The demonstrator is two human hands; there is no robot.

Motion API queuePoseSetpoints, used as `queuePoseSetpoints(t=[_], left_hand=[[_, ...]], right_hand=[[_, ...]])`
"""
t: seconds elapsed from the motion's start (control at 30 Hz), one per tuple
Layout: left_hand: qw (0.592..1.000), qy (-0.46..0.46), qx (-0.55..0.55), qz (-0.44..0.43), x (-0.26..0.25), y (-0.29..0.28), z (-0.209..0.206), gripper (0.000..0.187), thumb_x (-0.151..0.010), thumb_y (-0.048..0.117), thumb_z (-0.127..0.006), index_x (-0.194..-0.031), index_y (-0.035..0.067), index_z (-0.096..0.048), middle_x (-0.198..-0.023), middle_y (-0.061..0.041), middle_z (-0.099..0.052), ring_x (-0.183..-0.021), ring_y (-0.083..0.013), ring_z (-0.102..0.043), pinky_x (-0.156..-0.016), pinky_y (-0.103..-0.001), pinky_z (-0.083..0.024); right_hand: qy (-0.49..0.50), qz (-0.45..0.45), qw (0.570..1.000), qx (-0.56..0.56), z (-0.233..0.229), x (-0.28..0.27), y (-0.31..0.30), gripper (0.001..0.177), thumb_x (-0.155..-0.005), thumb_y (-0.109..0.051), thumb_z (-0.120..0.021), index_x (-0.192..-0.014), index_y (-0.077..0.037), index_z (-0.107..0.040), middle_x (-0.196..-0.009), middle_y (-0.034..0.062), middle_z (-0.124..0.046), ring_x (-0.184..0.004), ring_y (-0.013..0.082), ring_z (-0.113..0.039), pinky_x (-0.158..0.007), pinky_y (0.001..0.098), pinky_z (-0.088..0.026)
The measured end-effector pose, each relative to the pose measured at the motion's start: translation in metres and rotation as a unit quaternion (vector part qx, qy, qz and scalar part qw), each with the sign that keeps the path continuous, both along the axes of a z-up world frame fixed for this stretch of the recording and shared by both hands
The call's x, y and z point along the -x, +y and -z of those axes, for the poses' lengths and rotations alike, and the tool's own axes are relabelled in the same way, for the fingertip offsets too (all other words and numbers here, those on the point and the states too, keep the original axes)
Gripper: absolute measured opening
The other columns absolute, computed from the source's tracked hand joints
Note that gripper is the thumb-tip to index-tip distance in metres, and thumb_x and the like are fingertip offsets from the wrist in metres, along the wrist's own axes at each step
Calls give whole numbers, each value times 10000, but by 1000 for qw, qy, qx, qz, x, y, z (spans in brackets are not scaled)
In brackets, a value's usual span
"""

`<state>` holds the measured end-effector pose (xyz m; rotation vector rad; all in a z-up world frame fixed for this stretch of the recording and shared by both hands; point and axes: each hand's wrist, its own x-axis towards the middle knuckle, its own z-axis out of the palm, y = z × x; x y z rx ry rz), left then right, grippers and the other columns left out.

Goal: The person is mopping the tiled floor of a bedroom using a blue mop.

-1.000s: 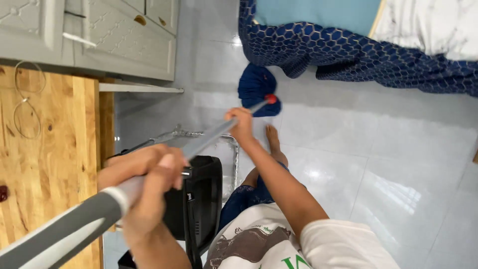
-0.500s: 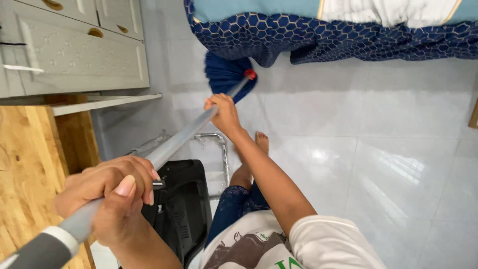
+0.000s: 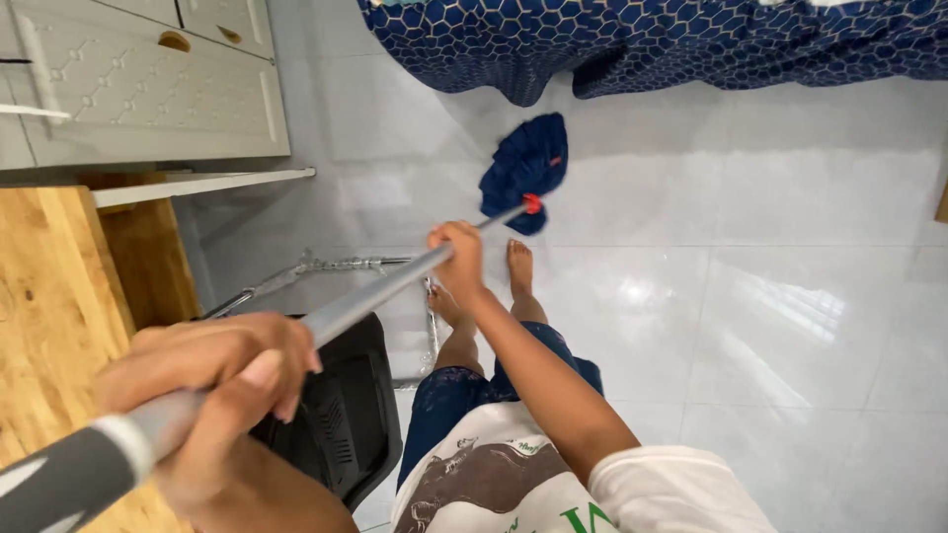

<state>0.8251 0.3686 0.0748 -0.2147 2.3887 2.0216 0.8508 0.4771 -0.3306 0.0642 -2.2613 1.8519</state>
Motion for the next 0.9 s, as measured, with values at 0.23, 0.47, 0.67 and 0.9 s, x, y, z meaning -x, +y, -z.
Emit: queuePoseSetpoints(t=[0.23, 0.47, 0.67, 0.9], left_hand=[[972, -29, 206, 109, -26, -40, -11, 362, -836, -51, -496, -514, 52, -368, -502, -50, -498, -494, -176, -539, -615, -383, -579], [974, 126, 72, 172, -76, -54, 15, 302, -778, -52, -530, -526, 41, -393, -508, -43, -482, -457, -159, -534, -566, -357, -554], [950, 174, -39, 256, -94, -13, 30, 240, -707, -43, -529, -508, 20, -410, -488, -39, -473, -400, -148, -504, -520, -347, -547], [905, 100, -148, 386, -128, 36, 51, 299, -777, -60, -565, -598, 10, -335, -565, -54, -372, -439, -186, -491, -478, -299, -453]], right_hand=[[19, -121, 989, 82, 17, 10, -118, 133, -719, -56, -726, -768, -74, -604, -812, 111, -669, -808, 333, -639, -734, 410, -483], [-60, -164, 983, 47, -11, -33, -91, 196, -835, -86, -710, -719, -18, -568, -712, 145, -608, -731, 336, -590, -679, 424, -458], [-59, 9, 998, -15, -13, -89, -3, 267, -893, -79, -683, -695, -11, -518, -671, 153, -542, -678, 325, -534, -651, 425, -420], [-74, 174, 979, -76, -21, -202, 55, 231, -824, -14, -664, -665, -24, -496, -632, 134, -533, -635, 312, -526, -635, 435, -384]])
